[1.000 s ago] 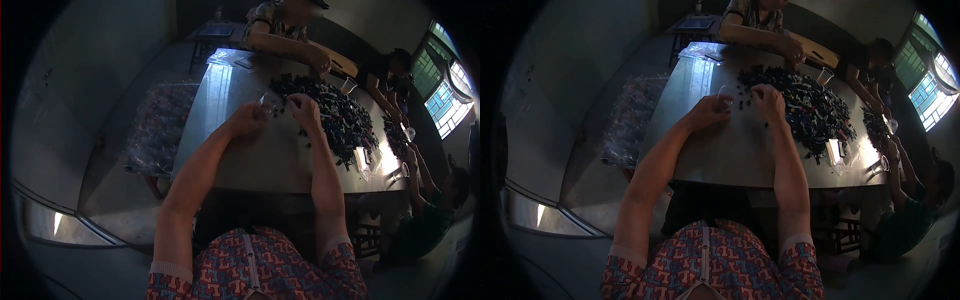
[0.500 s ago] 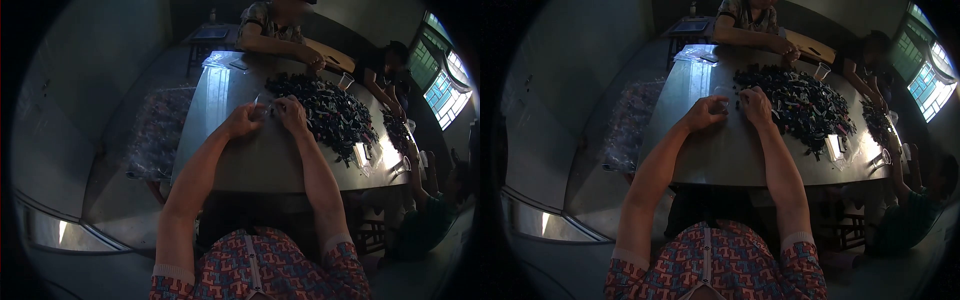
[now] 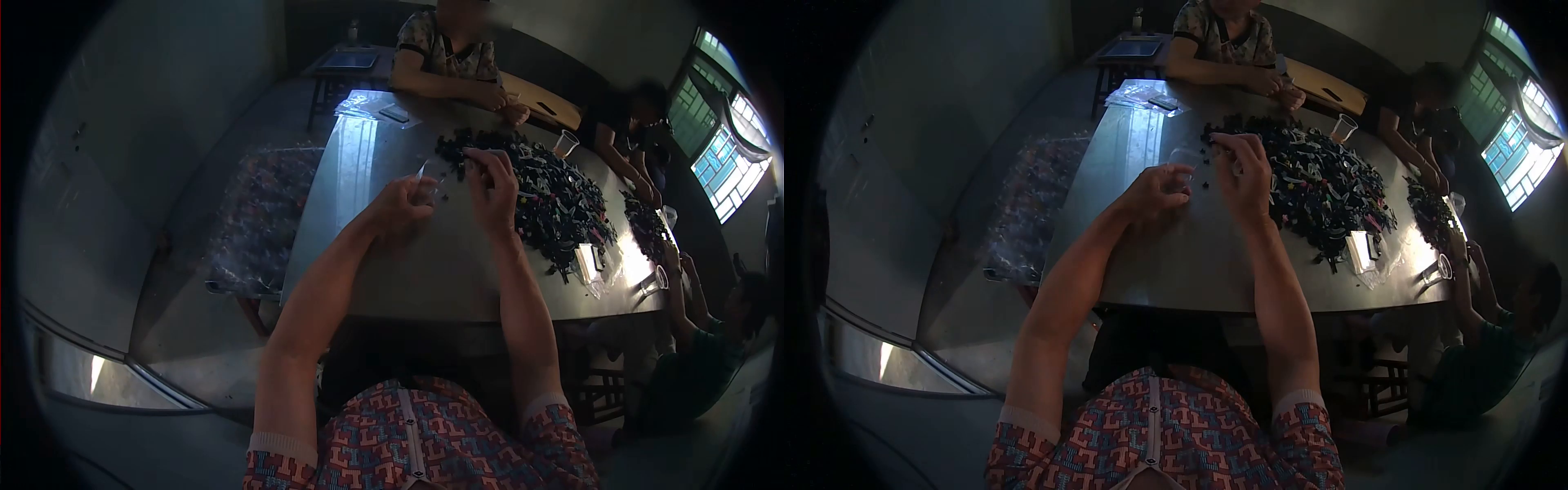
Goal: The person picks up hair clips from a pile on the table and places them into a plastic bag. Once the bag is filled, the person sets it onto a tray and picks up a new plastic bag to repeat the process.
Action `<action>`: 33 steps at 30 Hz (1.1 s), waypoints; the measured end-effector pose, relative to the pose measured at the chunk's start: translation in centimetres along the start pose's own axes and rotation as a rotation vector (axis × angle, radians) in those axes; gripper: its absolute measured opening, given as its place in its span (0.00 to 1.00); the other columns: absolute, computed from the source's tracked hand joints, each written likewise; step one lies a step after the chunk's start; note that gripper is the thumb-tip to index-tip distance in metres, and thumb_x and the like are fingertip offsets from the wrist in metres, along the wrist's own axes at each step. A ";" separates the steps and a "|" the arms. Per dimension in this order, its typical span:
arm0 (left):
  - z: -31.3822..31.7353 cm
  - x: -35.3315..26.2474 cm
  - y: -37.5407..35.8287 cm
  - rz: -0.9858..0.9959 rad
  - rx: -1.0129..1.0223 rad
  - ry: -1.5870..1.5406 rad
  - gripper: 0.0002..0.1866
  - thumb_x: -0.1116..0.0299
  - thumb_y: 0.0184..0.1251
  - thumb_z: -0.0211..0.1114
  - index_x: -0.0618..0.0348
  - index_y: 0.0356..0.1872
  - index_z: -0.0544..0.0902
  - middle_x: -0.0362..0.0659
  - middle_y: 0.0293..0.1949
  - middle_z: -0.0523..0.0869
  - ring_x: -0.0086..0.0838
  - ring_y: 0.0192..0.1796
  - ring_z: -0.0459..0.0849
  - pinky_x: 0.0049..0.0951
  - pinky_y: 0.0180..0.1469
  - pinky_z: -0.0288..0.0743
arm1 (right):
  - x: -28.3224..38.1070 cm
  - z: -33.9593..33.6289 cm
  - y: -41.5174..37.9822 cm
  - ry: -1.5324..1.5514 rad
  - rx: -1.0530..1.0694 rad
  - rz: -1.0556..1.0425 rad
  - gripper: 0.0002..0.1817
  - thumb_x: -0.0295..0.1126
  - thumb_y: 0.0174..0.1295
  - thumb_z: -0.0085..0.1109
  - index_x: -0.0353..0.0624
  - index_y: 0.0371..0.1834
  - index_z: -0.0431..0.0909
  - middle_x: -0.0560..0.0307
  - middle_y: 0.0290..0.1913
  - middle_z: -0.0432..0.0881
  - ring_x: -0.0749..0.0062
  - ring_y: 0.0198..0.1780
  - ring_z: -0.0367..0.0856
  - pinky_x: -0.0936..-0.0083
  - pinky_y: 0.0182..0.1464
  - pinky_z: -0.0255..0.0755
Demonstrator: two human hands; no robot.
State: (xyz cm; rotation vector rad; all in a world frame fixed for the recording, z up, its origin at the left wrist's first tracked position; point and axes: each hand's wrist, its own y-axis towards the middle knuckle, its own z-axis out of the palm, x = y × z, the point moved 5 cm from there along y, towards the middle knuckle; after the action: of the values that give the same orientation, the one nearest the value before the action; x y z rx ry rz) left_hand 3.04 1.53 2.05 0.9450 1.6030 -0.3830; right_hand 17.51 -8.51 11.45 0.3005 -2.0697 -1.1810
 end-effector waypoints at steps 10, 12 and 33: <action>0.0 0.0 0.3 0.130 0.031 -0.077 0.27 0.74 0.57 0.70 0.67 0.60 0.75 0.41 0.41 0.84 0.23 0.46 0.82 0.27 0.54 0.76 | 2.8 3.3 -1.0 -0.171 0.140 -0.332 0.14 0.25 0.53 0.65 0.44 0.45 0.84 0.57 0.37 0.80 0.60 0.39 0.80 0.68 0.41 0.76; 0.0 0.0 0.3 0.106 0.015 -0.078 0.27 0.74 0.58 0.70 0.66 0.60 0.74 0.41 0.41 0.84 0.23 0.46 0.82 0.27 0.54 0.76 | 2.4 3.0 -1.0 -0.159 0.106 -0.297 0.12 0.24 0.56 0.63 0.42 0.44 0.84 0.56 0.38 0.81 0.61 0.40 0.81 0.68 0.42 0.77; 0.2 -1.1 -0.4 -0.069 -0.015 -0.019 0.27 0.77 0.61 0.69 0.60 0.62 0.75 0.40 0.43 0.85 0.24 0.49 0.82 0.27 0.57 0.74 | -12.8 -6.0 -3.9 -0.590 0.509 0.423 0.12 0.39 0.56 0.64 0.49 0.40 0.85 0.53 0.38 0.86 0.55 0.45 0.84 0.59 0.47 0.76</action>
State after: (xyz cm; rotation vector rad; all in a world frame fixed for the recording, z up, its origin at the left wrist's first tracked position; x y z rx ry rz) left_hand 2.89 0.74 2.90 0.8738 1.6223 -0.4262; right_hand 30.23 -7.94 4.09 -0.2875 -2.7555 -0.5006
